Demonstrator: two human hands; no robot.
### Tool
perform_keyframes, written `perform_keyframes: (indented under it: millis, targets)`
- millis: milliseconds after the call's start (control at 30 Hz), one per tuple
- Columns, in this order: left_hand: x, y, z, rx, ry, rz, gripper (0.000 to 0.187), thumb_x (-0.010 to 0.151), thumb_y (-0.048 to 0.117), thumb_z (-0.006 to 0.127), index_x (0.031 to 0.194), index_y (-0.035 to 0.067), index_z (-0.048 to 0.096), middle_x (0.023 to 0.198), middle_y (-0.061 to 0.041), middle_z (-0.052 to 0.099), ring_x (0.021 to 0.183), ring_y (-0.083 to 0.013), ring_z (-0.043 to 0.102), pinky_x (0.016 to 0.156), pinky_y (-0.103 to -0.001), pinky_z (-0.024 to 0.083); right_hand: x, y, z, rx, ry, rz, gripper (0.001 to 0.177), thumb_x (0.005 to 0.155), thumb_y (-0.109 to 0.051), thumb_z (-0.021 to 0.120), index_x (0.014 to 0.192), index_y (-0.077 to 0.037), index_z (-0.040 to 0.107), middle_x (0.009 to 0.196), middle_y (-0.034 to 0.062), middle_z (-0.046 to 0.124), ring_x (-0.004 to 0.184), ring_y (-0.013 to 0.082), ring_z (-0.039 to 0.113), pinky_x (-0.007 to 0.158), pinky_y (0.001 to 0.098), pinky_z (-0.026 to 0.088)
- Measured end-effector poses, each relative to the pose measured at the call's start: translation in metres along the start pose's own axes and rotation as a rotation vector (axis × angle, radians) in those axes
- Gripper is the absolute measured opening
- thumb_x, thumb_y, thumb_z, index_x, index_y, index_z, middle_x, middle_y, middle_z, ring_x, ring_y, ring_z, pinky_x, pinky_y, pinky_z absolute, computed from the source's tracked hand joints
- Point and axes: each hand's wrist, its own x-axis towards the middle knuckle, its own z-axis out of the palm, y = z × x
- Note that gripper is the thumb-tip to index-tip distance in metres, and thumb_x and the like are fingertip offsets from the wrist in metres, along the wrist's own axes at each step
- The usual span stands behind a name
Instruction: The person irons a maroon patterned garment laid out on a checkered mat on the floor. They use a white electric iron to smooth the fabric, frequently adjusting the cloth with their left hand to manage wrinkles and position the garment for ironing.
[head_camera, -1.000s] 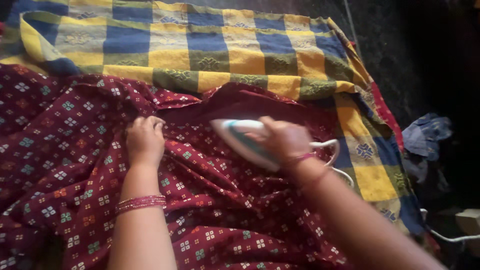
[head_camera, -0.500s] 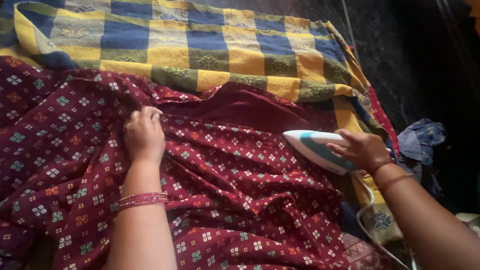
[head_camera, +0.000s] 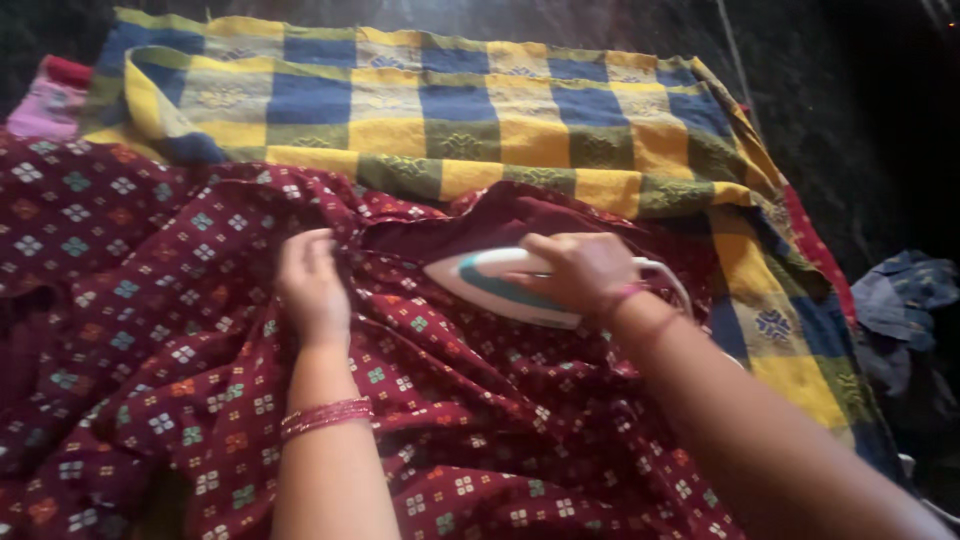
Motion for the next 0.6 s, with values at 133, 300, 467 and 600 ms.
perform_keyframes:
  millis: [133,300,467,600]
  targets:
    - [0.002,-0.015,-0.019,-0.461,0.290,-0.256,0.019,0.105,0.011,0.048,0.117,0.007,0.062,0.117,-0.006,0.065,0.099,-0.0180,0.065,0.087,-0.034,0.061,0.035,-0.041,0.006,-0.008,-0.010,0.026,0.048,0.087,-0.067,0.064,0.096,-0.020,0.067,0.078,0.0096,0.074,0.069,0.0327,0.073,0.055,0.0473,0.055]
    - [0.006,-0.019,-0.023,-0.055,0.234,0.044,0.026,0.114,0.021,0.047,0.125,0.007,0.066,0.125,-0.011,0.067,0.120,-0.0266,0.063,0.110,-0.041,0.050,0.065,-0.079,0.013,0.073,-0.010,0.196,0.054,0.088,-0.071,0.059,0.105,-0.021,0.067,0.077,0.0131,0.074,0.070,0.0354,0.073,0.060,0.0487,0.056]
    - [0.002,-0.011,-0.022,0.817,-0.022,0.301,0.044,0.094,0.049,0.075,0.094,0.006,0.079,0.118,-0.019,0.067,0.116,-0.0404,0.054,0.100,-0.053,0.042,0.085,-0.100,0.014,0.089,-0.015,0.277,0.053,0.092,-0.070,0.056,0.102,-0.019,0.068,0.083,0.0118,0.075,0.077,0.0344,0.074,0.067,0.0479,0.058]
    - [0.002,-0.027,-0.022,0.751,-0.010,0.316,0.029,0.075,0.033,0.084,0.084,0.005,0.081,0.119,-0.015,0.068,0.117,-0.0382,0.055,0.103,-0.050,0.044,0.074,-0.093,0.004,0.127,-0.093,0.194,0.051,0.088,-0.069,0.059,0.110,-0.023,0.069,0.085,0.0131,0.075,0.077,0.0354,0.074,0.066,0.0486,0.058]
